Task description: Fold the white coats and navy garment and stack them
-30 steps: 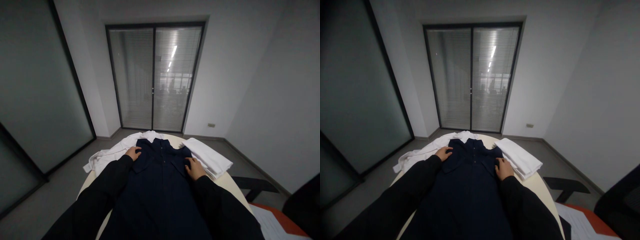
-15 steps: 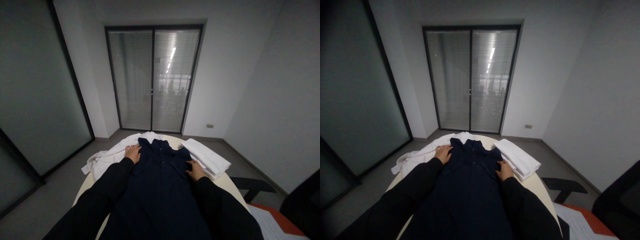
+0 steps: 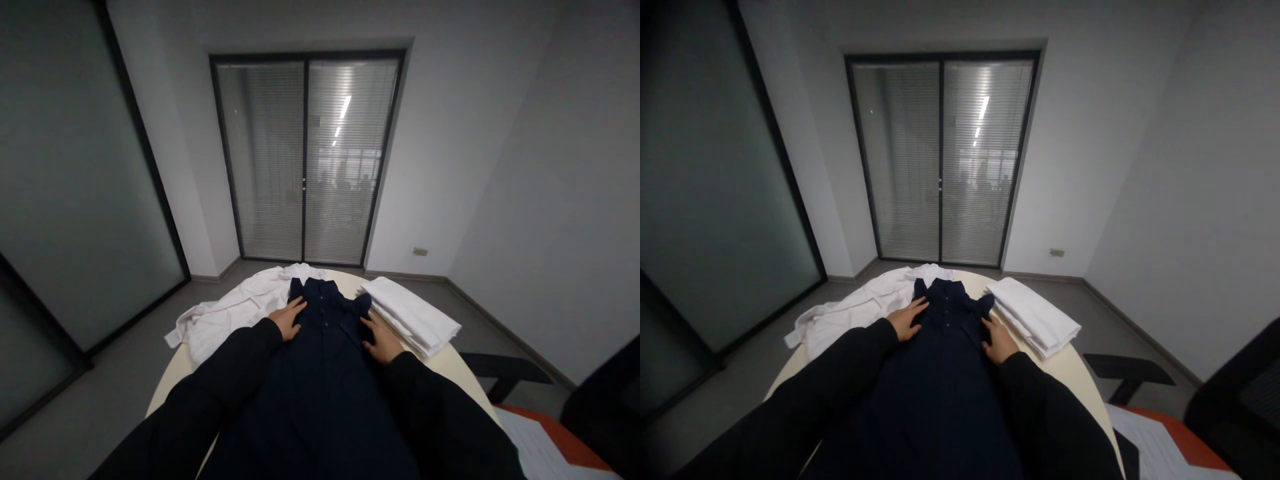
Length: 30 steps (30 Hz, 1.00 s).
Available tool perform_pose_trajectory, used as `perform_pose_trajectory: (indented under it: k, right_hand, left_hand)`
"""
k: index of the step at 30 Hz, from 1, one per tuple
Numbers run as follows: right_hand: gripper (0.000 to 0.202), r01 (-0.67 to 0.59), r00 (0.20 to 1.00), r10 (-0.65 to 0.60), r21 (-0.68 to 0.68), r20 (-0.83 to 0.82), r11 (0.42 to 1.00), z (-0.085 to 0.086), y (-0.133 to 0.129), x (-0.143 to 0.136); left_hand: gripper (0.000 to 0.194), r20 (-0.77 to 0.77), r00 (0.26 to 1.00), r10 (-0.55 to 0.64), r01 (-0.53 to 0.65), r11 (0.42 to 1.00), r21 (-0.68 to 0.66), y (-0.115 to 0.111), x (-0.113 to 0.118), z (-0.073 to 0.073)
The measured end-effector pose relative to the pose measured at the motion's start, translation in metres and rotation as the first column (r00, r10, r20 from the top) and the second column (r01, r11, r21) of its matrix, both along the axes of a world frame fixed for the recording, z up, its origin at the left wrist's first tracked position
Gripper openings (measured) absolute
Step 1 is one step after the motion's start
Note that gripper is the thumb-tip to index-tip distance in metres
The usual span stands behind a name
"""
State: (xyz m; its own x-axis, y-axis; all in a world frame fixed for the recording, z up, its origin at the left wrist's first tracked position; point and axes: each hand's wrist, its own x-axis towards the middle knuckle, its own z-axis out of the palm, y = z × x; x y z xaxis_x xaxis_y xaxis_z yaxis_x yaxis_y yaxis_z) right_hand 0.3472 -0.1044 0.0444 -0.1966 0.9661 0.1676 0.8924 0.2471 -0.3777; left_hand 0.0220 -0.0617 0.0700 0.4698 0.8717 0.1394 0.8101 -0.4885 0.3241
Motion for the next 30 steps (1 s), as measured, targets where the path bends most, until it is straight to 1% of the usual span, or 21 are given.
perform_pose_trajectory:
  k: [2, 4, 6, 7, 9, 12, 14, 16, 18, 21, 23, 25, 27, 30]
  right_hand:
    - [0.066, -0.023, 1.000, 0.023, -0.022, 0.020, 1.000, 0.002, -0.003, -0.003]
    - [0.061, -0.012, 0.999, 0.014, -0.029, 0.039, 1.000, 0.003, -0.005, -0.005]
    - [0.057, 0.020, 0.999, -0.019, -0.005, 0.043, 1.000, 0.003, -0.004, -0.005]
    - [0.057, 0.035, 0.999, -0.036, 0.016, 0.036, 0.999, 0.003, -0.003, -0.004]
    - [0.059, 0.061, 0.998, -0.062, 0.061, 0.005, 0.996, 0.003, 0.000, -0.002]
    - [0.065, 0.111, 0.991, -0.103, 0.090, -0.085, 0.990, 0.004, 0.009, 0.000]
    - [0.069, 0.133, 0.981, -0.118, 0.093, -0.155, 0.987, 0.005, 0.016, 0.002]
    - [0.072, 0.129, 0.971, -0.106, 0.095, -0.216, 0.987, 0.005, 0.025, 0.003]
    - [0.070, 0.123, 0.960, -0.100, 0.073, -0.261, 0.990, 0.005, 0.034, 0.005]
    - [0.065, 0.156, 0.944, -0.152, -0.010, -0.293, 0.988, 0.003, 0.049, 0.006]
    - [0.062, 0.177, 0.940, -0.181, -0.040, -0.289, 0.983, 0.000, 0.058, 0.006]
    - [0.055, 0.176, 0.943, -0.178, -0.032, -0.281, 0.984, -0.002, 0.067, 0.005]
    - [0.049, 0.159, 0.948, -0.152, 0.000, -0.278, 0.987, -0.002, 0.074, 0.003]
    - [0.047, 0.122, 0.955, -0.099, 0.066, -0.281, 0.990, 0.003, 0.085, 0.000]
  left_hand:
    - [0.079, -0.018, 0.998, -0.057, 0.057, 0.998, -0.033, -0.001, 0.002, -0.005]
    - [0.079, -0.028, 0.995, -0.099, 0.098, 0.994, -0.056, -0.002, 0.003, -0.009]
    - [0.077, -0.029, 0.995, -0.098, 0.097, 0.994, -0.053, -0.003, 0.004, -0.011]
    - [0.075, -0.027, 0.997, -0.074, 0.073, 0.997, -0.041, -0.004, 0.005, -0.011]
    - [0.072, -0.008, 1.000, 0.016, -0.016, 1.000, -0.001, -0.004, 0.004, -0.009]
    - [0.076, 0.068, 0.990, 0.124, -0.127, 0.991, 0.045, 0.001, 0.002, -0.004]
    - [0.082, 0.164, 0.972, 0.166, -0.177, 0.983, 0.054, 0.007, -0.001, 0.000]
    - [0.087, 0.267, 0.939, 0.215, -0.236, 0.970, 0.050, 0.017, -0.004, 0.003]
    - [0.087, 0.335, 0.907, 0.256, -0.280, 0.960, 0.026, 0.028, -0.007, 0.005]
    - [0.070, 0.349, 0.900, 0.263, -0.265, 0.963, -0.041, 0.046, -0.012, 0.004]
    - [0.058, 0.338, 0.901, 0.272, -0.262, 0.962, -0.076, 0.058, -0.014, 0.000]
    - [0.053, 0.333, 0.895, 0.298, -0.286, 0.954, -0.085, 0.068, -0.015, -0.003]
    - [0.052, 0.337, 0.886, 0.319, -0.310, 0.947, -0.084, 0.077, -0.016, -0.006]
    - [0.052, 0.362, 0.876, 0.320, -0.321, 0.945, -0.059, 0.087, -0.017, -0.006]
